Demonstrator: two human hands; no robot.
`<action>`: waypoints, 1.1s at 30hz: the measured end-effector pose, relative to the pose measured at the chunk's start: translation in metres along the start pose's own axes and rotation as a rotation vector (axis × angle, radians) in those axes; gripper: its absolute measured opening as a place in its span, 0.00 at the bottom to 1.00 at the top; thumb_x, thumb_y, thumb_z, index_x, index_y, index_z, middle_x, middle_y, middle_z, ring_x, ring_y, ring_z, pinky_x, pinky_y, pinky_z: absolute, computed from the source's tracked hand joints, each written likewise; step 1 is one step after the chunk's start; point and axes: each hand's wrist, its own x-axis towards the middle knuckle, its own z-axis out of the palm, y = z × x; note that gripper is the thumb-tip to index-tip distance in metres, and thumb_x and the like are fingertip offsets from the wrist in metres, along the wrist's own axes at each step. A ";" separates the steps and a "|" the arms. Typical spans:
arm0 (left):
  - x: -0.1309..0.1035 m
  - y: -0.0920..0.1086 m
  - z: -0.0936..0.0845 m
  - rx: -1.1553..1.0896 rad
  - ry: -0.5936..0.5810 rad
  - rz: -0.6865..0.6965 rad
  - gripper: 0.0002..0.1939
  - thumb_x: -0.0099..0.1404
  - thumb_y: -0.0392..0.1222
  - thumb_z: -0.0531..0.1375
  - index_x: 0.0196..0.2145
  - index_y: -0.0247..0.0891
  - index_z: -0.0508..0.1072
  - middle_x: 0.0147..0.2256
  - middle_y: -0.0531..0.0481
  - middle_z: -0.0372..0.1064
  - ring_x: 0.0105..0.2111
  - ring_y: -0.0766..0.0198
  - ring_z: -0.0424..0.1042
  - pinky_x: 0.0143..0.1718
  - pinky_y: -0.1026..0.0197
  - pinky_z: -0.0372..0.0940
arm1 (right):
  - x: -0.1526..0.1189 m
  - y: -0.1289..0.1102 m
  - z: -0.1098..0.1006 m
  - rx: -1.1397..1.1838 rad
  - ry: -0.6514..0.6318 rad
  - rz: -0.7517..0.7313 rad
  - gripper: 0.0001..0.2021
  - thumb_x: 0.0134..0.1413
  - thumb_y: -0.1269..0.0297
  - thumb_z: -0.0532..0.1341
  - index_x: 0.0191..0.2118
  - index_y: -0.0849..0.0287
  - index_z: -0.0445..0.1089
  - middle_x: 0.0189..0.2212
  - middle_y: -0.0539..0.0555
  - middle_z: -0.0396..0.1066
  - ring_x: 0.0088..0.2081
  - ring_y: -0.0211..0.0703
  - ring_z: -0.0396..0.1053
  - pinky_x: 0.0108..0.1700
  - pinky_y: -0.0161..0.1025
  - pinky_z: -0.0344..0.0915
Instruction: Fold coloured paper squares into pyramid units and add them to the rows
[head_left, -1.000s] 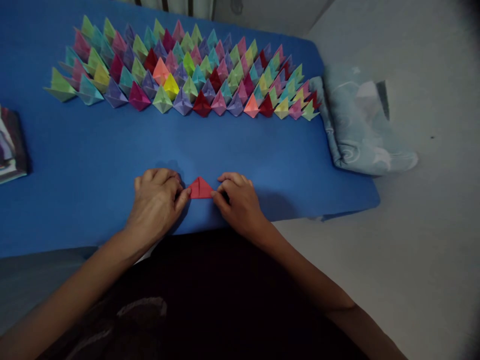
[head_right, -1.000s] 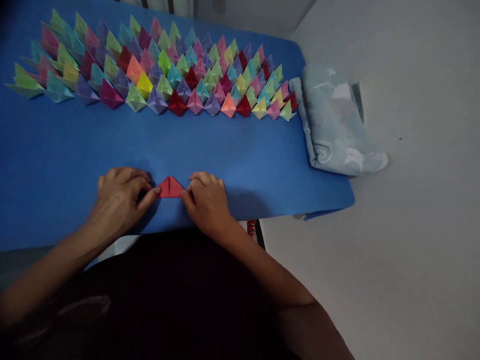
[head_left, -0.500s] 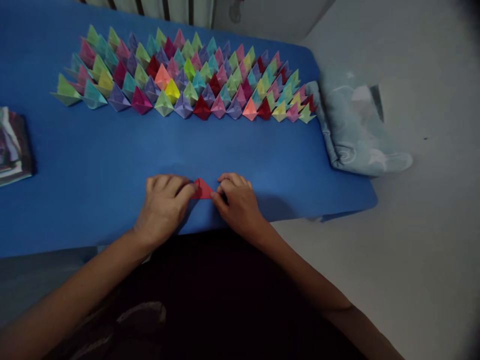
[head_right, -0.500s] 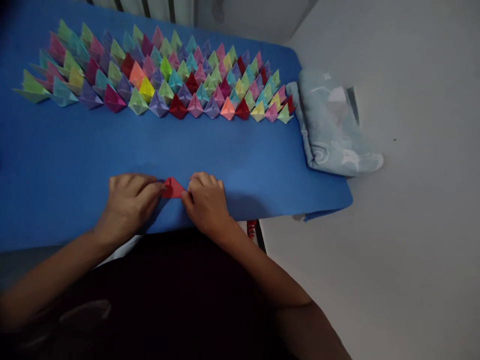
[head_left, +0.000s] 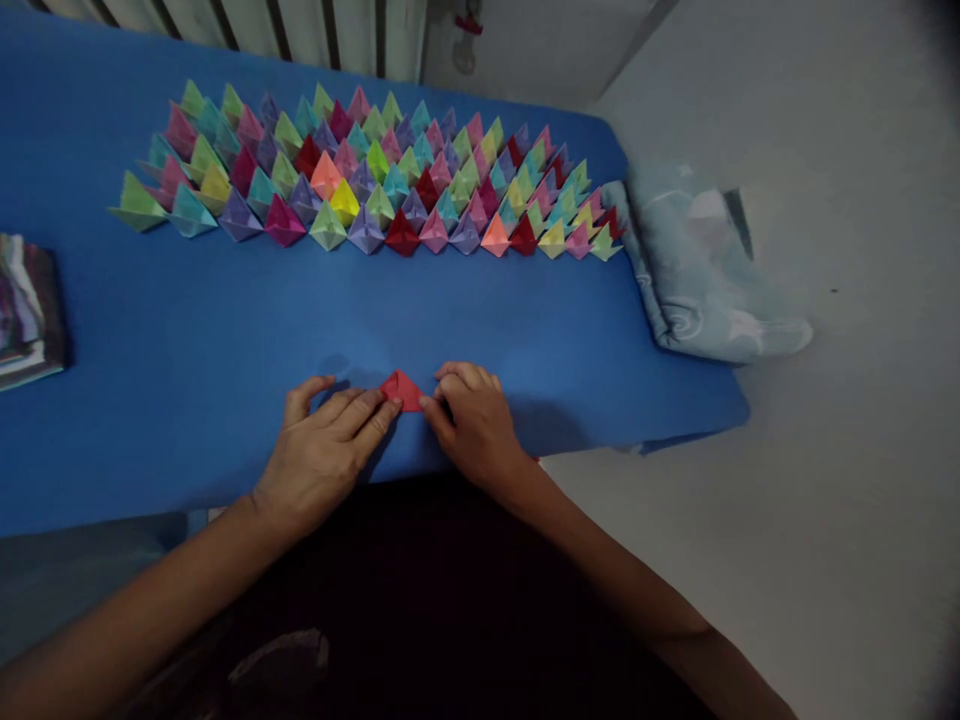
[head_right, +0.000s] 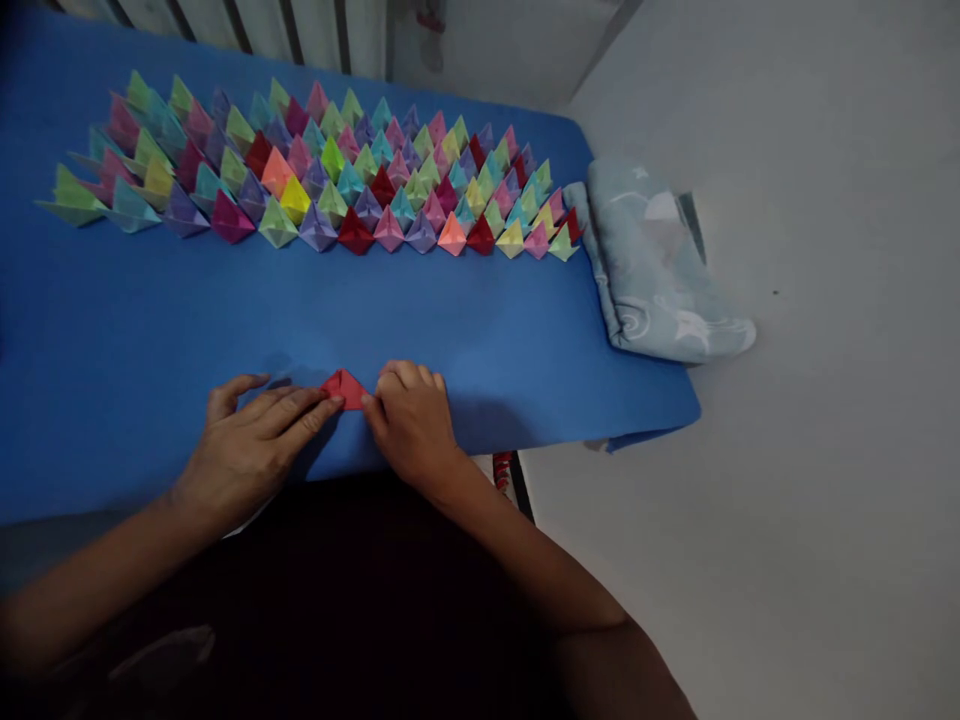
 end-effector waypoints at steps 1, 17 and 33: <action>0.000 0.001 0.000 0.004 -0.010 -0.003 0.18 0.72 0.28 0.49 0.53 0.34 0.74 0.47 0.40 0.77 0.45 0.54 0.75 0.55 0.46 0.57 | 0.000 0.001 0.001 0.000 0.002 -0.003 0.11 0.67 0.62 0.55 0.36 0.59 0.71 0.47 0.61 0.74 0.48 0.52 0.69 0.48 0.47 0.61; -0.002 0.007 0.002 0.016 -0.046 -0.044 0.17 0.72 0.30 0.49 0.49 0.32 0.76 0.46 0.37 0.76 0.46 0.52 0.73 0.54 0.45 0.59 | -0.004 0.001 -0.007 0.006 -0.078 -0.499 0.24 0.72 0.50 0.44 0.61 0.58 0.64 0.57 0.56 0.72 0.63 0.50 0.55 0.60 0.50 0.49; -0.002 0.017 -0.001 0.098 -0.071 -0.023 0.21 0.70 0.26 0.47 0.53 0.29 0.73 0.49 0.38 0.77 0.48 0.49 0.74 0.54 0.42 0.60 | 0.002 0.005 -0.011 -0.168 -0.247 -0.369 0.25 0.72 0.49 0.44 0.67 0.49 0.59 0.66 0.48 0.62 0.69 0.57 0.45 0.64 0.56 0.42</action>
